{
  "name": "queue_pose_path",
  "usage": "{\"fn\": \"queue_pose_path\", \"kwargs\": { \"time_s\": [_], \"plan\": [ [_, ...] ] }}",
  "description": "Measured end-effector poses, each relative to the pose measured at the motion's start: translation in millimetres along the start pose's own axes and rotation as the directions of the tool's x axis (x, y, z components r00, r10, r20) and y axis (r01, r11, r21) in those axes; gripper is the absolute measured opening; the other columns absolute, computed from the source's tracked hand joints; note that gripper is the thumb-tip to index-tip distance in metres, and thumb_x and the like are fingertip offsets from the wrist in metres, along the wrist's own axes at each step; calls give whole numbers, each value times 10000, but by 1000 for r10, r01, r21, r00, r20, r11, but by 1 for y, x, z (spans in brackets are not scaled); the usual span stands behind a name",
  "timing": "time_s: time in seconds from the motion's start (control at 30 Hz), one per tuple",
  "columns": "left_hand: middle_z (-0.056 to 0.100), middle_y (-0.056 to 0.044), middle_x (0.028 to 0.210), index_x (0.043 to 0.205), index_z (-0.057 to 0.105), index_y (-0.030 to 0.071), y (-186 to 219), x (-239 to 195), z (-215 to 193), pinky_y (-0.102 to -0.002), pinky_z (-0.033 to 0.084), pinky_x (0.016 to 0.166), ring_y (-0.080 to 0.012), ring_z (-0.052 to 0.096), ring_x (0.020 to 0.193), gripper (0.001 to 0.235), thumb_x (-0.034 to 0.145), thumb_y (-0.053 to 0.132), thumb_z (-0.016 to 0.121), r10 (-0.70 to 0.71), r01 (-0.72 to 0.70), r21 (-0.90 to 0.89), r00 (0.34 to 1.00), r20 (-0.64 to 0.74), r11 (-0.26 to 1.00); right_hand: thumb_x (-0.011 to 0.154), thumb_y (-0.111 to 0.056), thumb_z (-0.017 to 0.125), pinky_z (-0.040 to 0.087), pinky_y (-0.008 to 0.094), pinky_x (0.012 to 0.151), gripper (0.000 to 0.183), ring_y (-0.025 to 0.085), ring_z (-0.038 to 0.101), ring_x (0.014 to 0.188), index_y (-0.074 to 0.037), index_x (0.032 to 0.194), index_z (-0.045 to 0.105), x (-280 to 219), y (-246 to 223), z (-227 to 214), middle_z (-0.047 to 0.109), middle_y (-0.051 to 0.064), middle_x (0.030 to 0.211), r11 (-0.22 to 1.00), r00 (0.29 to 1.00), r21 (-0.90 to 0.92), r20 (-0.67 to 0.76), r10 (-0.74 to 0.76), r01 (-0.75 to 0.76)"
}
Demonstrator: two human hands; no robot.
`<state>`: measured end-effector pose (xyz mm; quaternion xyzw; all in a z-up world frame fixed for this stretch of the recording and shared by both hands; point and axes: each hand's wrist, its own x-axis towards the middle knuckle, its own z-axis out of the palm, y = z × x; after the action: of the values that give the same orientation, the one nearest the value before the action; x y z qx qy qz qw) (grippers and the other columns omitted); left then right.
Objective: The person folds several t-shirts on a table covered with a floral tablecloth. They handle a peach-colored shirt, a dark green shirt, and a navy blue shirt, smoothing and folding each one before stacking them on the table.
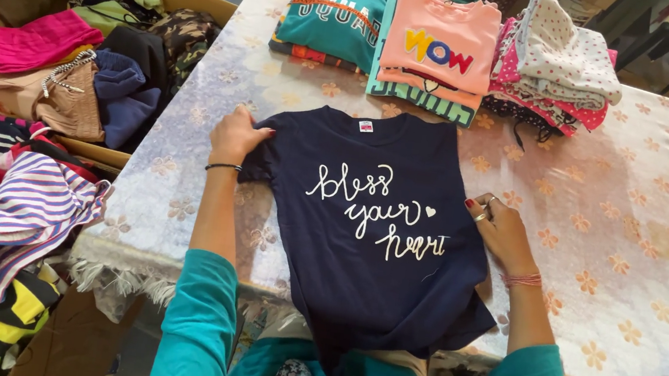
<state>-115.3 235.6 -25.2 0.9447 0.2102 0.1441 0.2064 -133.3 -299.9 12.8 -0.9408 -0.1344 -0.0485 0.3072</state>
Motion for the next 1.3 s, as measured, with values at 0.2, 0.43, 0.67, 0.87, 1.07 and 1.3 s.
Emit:
{"fn": "queue_pose_path", "kwargs": {
  "time_s": [0.2, 0.43, 0.67, 0.87, 1.07, 1.3],
  "plan": [
    [739, -181, 1123, 1104, 753, 98, -7, 1, -5, -474, 548, 917, -365, 693, 1095, 627, 783, 635, 773, -103, 112, -27, 968, 229, 993, 988, -448, 612, 410, 385, 564, 425, 225, 529, 555, -37, 1028, 709, -2, -3, -1, 551, 111, 599, 1000, 1000, 2, -7, -11, 11],
    [733, -173, 1136, 1111, 740, 103, -6, 4, 5, -482, 539, 906, -363, 682, 1096, 580, 798, 591, 760, -57, 60, -11, 983, 176, 998, 992, -438, 611, 403, 389, 561, 415, 221, 526, 554, -35, 1014, 708, -4, -9, -4, 543, 106, 599, 999, 999, 6, -14, -35, 35],
    [674, -101, 893, 950, 715, 14, -24, 24, 23, -329, 462, 636, -119, 592, 699, 442, 1004, 452, 708, 229, 155, -676, 867, 442, 720, 987, -431, 616, 407, 396, 568, 407, 238, 526, 558, -39, 1035, 713, -6, -19, -8, 532, 111, 599, 1000, 1000, -22, -2, -9, 9],
    [661, 14, 853, 921, 703, 102, 5, 9, -4, -236, 488, 605, -71, 606, 679, 191, 991, 270, 644, 169, 321, -944, 929, 330, 80, 971, -327, 690, 507, 368, 712, 323, 263, 640, 773, -38, 1113, 695, -18, -40, -2, 653, 128, 877, 968, 936, -150, -261, -237, 203],
    [700, -30, 878, 968, 733, 52, -9, 8, 22, -273, 518, 630, -118, 653, 735, 237, 967, 255, 611, 26, 359, -928, 932, 363, 99, 835, -164, 772, 579, 341, 673, 137, 222, 721, 737, -82, 942, 750, -121, -201, 38, 745, 88, 896, 954, 953, 193, -247, -178, 229],
    [728, -53, 923, 1015, 749, -11, -54, 64, 84, -278, 519, 703, -127, 656, 785, 320, 1007, 288, 637, 18, 370, -929, 929, 370, -7, 626, -254, 863, 494, 445, 629, 406, 334, 632, 783, -34, 929, 706, -143, -240, 121, 656, 137, 861, 931, 887, -94, -283, -366, 354]
  ]
}}
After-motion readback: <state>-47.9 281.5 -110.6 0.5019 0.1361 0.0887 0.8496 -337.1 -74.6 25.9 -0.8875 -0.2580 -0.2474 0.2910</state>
